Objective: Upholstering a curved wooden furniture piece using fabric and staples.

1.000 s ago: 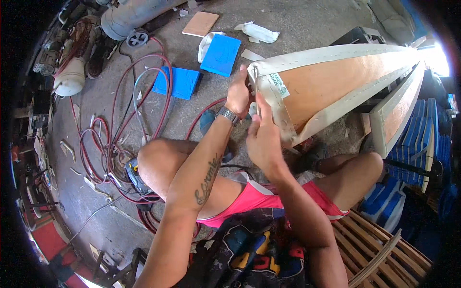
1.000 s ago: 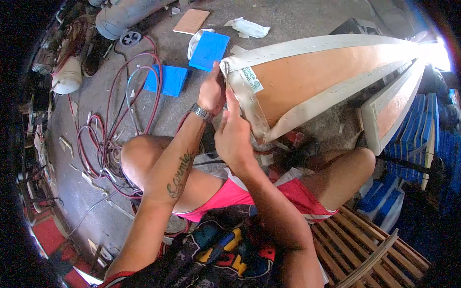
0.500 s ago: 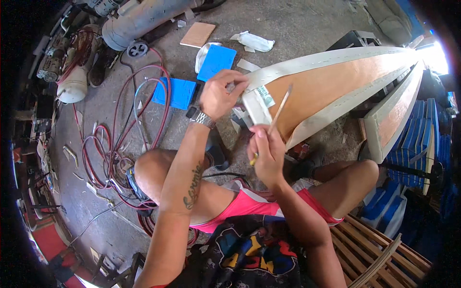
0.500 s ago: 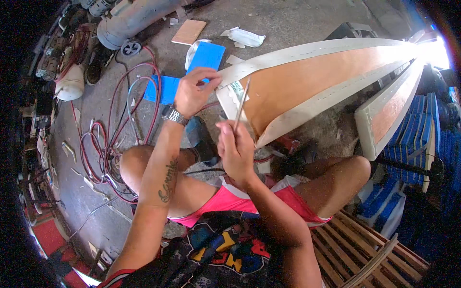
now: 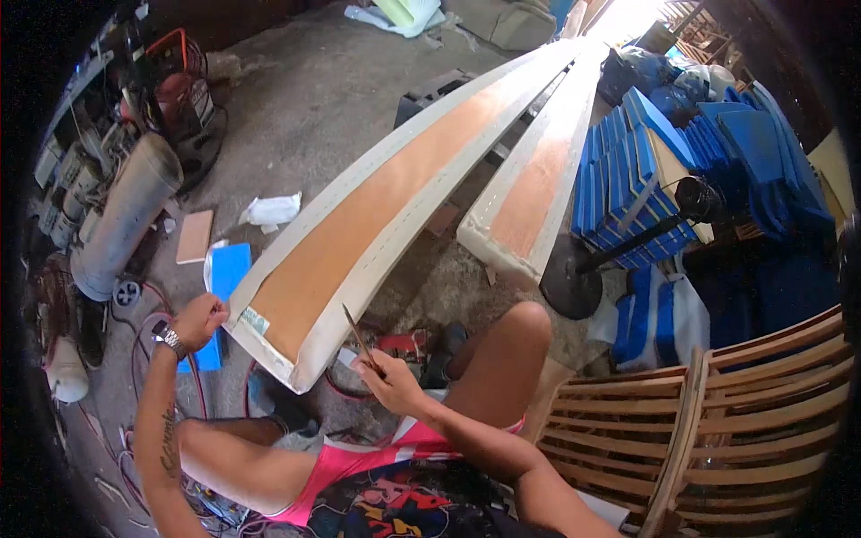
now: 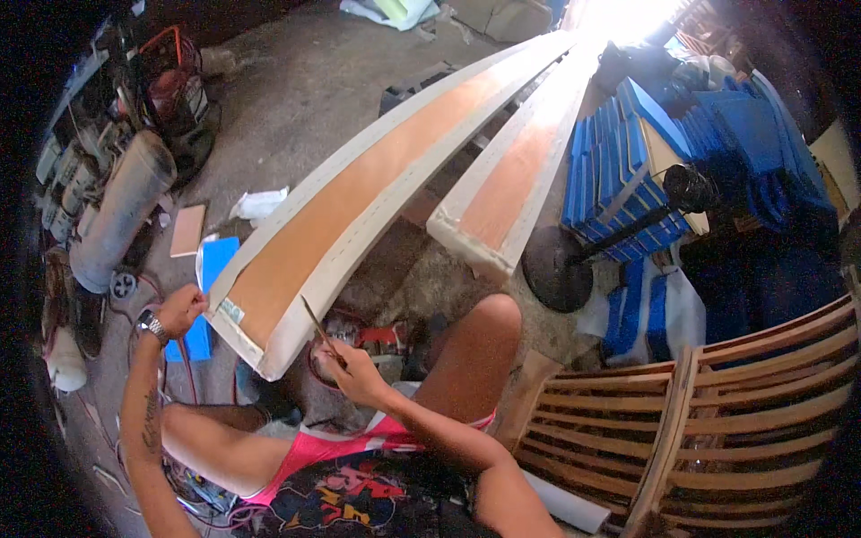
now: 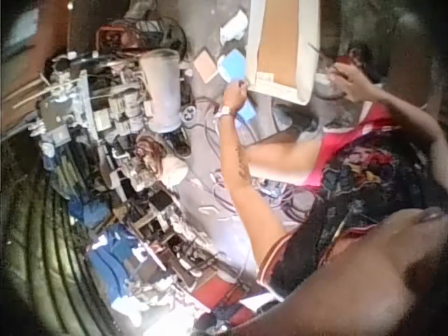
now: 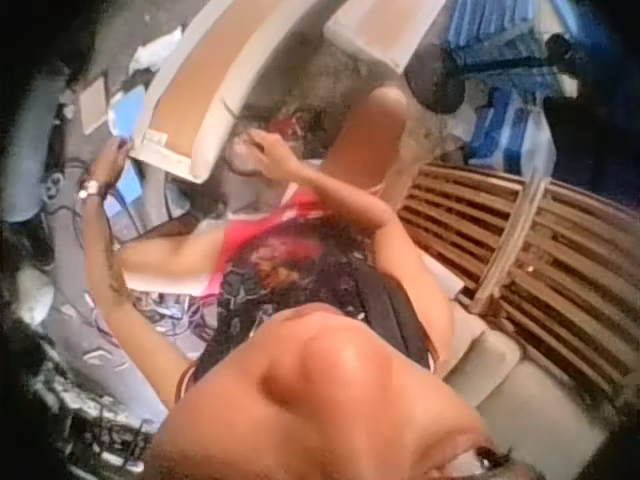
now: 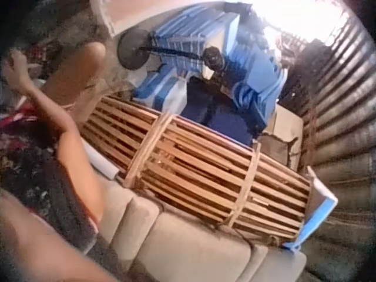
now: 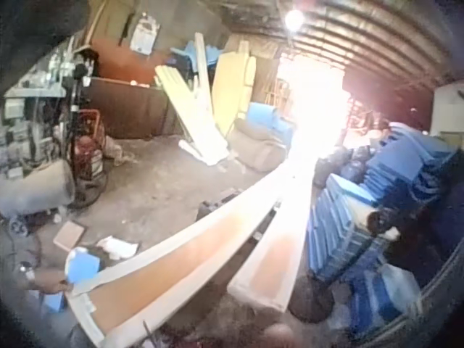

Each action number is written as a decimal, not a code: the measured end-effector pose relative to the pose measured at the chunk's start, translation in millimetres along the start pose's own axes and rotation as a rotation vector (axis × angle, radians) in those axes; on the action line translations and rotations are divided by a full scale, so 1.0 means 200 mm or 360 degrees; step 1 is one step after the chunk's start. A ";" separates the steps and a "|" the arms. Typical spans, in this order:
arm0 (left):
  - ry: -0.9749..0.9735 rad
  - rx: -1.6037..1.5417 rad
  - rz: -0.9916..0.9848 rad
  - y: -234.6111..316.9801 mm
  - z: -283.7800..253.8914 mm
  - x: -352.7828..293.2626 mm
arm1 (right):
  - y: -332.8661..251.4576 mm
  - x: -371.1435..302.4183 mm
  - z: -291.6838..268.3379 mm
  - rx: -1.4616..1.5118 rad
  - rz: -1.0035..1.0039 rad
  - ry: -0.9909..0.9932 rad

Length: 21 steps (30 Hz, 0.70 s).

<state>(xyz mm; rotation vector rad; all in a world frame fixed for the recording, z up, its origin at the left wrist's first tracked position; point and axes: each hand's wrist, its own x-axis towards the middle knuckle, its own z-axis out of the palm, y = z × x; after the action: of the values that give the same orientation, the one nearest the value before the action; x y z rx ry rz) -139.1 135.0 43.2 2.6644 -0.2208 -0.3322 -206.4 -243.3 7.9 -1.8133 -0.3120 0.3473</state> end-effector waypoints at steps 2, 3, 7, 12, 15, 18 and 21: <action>-0.0211 -0.0119 -0.0042 -0.08 0.00 0.01 | 0.13 0.00 -0.01 0.0056 -0.0017 0.0053; -0.0213 -0.0124 -0.0074 -0.12 0.00 0.01 | 0.17 -0.02 -0.02 0.0095 0.0013 0.0095; 0.0112 -0.0621 -0.0171 -0.28 -0.03 -0.07 | 0.33 -0.01 -0.07 0.0078 0.0022 0.0358; 0.1553 -0.0241 -0.0514 -0.50 0.35 0.08 | 0.31 0.07 -0.13 0.0765 0.0387 0.0415; 0.1095 -0.0804 -0.0310 -0.09 0.16 -0.01 | 0.30 0.06 -0.09 0.0804 0.0345 0.0293; 0.0763 -0.0545 -0.0102 0.01 0.12 -0.09 | 0.30 0.05 -0.03 0.0817 0.0326 0.0241; 0.0631 -0.0355 0.0089 0.05 0.11 -0.12 | 0.27 0.05 -0.01 0.0752 0.0323 0.0236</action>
<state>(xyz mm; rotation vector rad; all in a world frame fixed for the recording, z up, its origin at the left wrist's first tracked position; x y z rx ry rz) -169.3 122.6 32.4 2.4344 -0.1239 0.1811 -194.5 -256.0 -43.8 -1.3955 0.0591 0.3883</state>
